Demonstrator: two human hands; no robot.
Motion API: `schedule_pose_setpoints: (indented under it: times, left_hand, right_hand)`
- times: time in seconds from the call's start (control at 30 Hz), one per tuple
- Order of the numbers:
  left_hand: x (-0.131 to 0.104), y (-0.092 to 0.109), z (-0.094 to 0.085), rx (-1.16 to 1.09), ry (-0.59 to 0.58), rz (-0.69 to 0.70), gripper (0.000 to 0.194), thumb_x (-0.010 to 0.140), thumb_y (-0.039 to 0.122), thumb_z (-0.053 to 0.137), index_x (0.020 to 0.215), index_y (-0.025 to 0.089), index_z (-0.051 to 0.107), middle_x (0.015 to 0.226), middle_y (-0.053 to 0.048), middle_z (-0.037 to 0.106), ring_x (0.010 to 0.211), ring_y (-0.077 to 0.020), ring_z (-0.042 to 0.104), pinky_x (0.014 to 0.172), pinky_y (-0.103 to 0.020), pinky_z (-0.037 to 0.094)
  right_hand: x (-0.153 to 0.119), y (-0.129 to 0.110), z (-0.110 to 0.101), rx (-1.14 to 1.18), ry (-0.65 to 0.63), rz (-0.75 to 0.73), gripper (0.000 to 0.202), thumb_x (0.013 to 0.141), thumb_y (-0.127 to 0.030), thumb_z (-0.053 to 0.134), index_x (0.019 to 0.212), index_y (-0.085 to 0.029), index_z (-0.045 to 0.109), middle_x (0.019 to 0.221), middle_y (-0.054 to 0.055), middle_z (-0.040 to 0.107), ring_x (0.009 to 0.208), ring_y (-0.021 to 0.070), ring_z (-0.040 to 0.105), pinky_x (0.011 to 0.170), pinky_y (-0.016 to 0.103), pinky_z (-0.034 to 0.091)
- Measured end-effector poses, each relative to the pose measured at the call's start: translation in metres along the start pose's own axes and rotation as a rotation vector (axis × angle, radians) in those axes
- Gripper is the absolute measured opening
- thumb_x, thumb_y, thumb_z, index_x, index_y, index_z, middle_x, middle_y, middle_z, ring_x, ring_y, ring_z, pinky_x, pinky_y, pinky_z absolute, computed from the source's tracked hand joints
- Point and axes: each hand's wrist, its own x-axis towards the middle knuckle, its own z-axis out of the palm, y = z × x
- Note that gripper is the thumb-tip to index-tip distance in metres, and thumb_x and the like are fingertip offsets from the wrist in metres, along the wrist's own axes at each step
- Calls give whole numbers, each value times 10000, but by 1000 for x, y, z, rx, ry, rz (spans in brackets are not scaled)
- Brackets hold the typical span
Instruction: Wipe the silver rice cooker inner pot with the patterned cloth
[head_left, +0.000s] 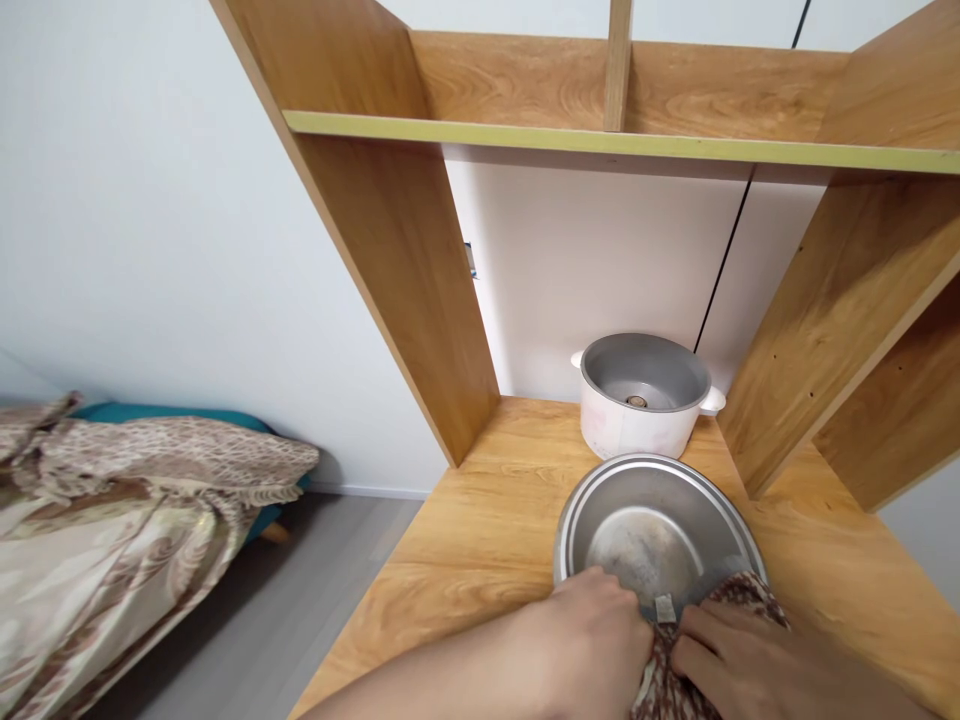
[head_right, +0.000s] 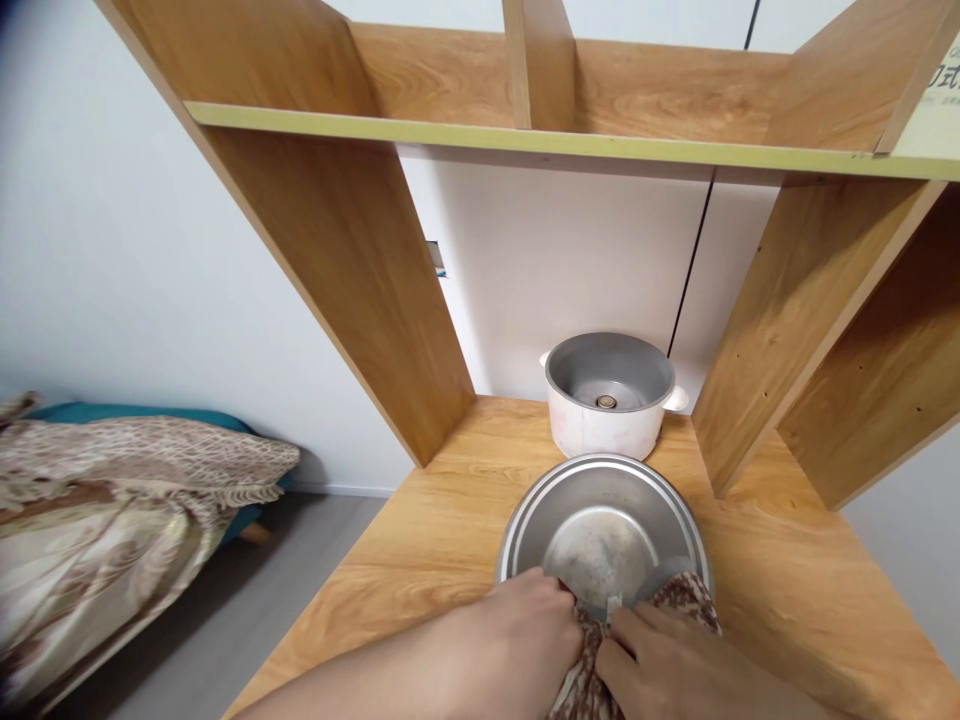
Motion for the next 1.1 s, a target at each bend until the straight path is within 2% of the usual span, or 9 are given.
schedule_pose_setpoints:
  times: [0.13,0.27,0.4,0.5,0.7,0.8,0.9,1.0,1.1]
  left_hand:
    - [4,-3,8,-6,11,-2,242,747,435,817,762,194,805,635,-103,744,587,-289,715,576,-388,555]
    - [6,-4,12,13,55,7,272,773,453,787,770,182,810,638,-109,741,595,-291,716,598,-399,569]
    - [3,-3,10,52,66,29,316,827,472,743,833,166,824,658,-102,749,611,-275,722,630,-386,575]
    - [3,-2,8,53,31,27,338,839,488,740,850,162,825,660,-102,750,613,-272,723,640,-383,573]
    - [1,-2,4,50,-5,13,284,775,450,798,846,176,824,699,-97,770,667,-280,746,681,-378,584]
    - [0,-2,5,49,29,6,250,832,412,740,830,177,826,664,-92,754,631,-266,731,683,-371,579]
    - [-1,-2,4,47,40,3,245,847,404,726,809,184,827,630,-82,738,592,-254,711,667,-363,572]
    - [-2,0,1,66,17,3,274,847,418,734,839,164,837,642,-95,745,590,-257,711,647,-359,557]
    - [-2,0,0,86,10,5,302,840,435,744,860,149,840,664,-108,755,613,-269,724,651,-364,553]
  right_hand:
    - [-1,-3,4,-118,40,-56,131,1062,-247,579,1075,-150,666,1043,121,744,922,299,718,833,386,547]
    - [-1,-1,5,-136,94,-39,153,1095,-256,530,1057,-186,661,1032,104,742,928,300,693,869,415,545]
    - [6,1,-3,31,-48,31,110,1056,-295,662,1087,-193,689,1094,91,753,1003,292,708,906,386,547]
    - [10,-1,-7,114,-145,92,228,963,-274,808,1134,-154,717,1127,109,759,1049,305,724,932,372,545]
    - [6,5,-8,137,-165,145,158,885,-217,791,1023,-212,714,1087,69,730,979,284,699,880,383,534]
    - [7,9,-19,178,-201,198,156,815,-163,763,950,-226,719,1077,67,731,1022,304,679,910,421,521]
    - [12,6,-41,222,-300,306,167,771,-123,746,905,-222,734,1102,82,748,1040,323,673,941,469,516]
    - [17,-1,-59,252,-371,367,251,747,-104,709,973,-205,749,1179,107,748,1135,349,660,1010,493,501]
    - [20,-3,-63,293,-414,378,382,731,-86,651,1092,-170,746,1287,149,730,1269,364,621,1103,484,462]
